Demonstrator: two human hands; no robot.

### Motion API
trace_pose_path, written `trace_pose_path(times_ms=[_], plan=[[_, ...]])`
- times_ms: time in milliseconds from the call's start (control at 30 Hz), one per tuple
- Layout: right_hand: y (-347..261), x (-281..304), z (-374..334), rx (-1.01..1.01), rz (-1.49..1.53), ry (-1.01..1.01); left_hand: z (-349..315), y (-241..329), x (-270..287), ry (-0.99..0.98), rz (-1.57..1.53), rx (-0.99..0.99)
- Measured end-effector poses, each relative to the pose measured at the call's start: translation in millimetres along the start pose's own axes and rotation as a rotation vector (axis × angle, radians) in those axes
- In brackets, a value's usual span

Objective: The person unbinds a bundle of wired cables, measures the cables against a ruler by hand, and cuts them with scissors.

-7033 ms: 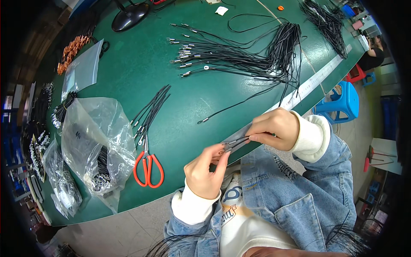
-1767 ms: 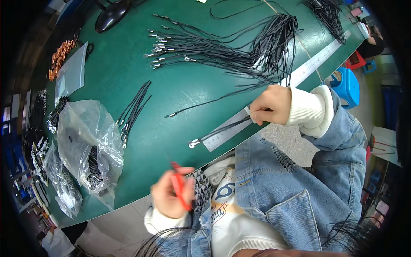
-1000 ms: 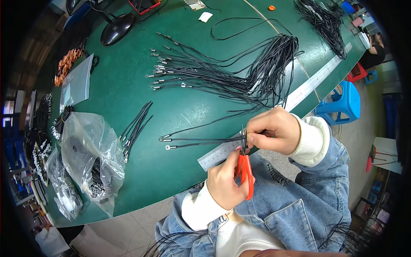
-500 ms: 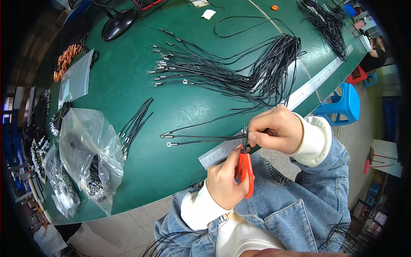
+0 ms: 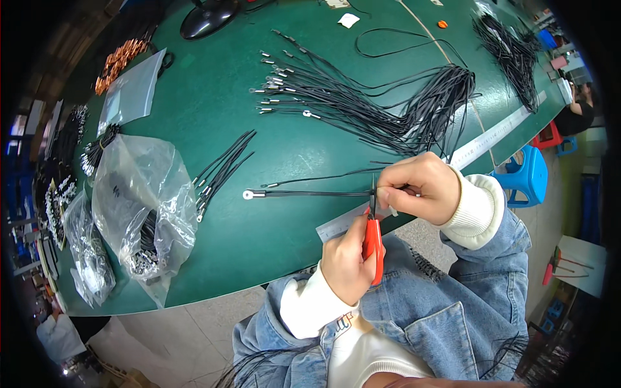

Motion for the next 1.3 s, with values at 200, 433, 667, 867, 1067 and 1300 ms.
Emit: trace_pose_path(times_ms=[200, 433, 667, 867, 1067, 1300], plan=[[-3, -10, 25, 0.069, -0.023, -0.042, -1, -4, 15, 0.099, -0.049, 0.028], [-1, -20, 55, 0.058, -0.083, -0.106, 4, -22, 28, 0.12, -0.32, 0.201], [9, -26, 61, 0.086, -0.103, -0.204, -6, -3, 46, 0.191, -0.253, 0.063], [20, -2, 24, -0.002, -0.115, -0.258, 3, 16, 150, 0.454, 0.545, -0.143], [23, -6, 20, 0.109, -0.363, 0.062, 35, 10, 166, 0.28, 0.855, -0.107], [39, -2, 18, 0.016, -0.62, 0.133, 19, 14, 185, 0.424, 0.83, -0.13]])
Point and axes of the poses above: each hand's wrist, its own z-axis towards the middle knuckle, its own x-axis out of the back of the hand, y = z × x, the point moved 8 cm from there along z, towards the middle knuckle, and after that the axes turned 8 degrees about -z, right-handed, at the moved point
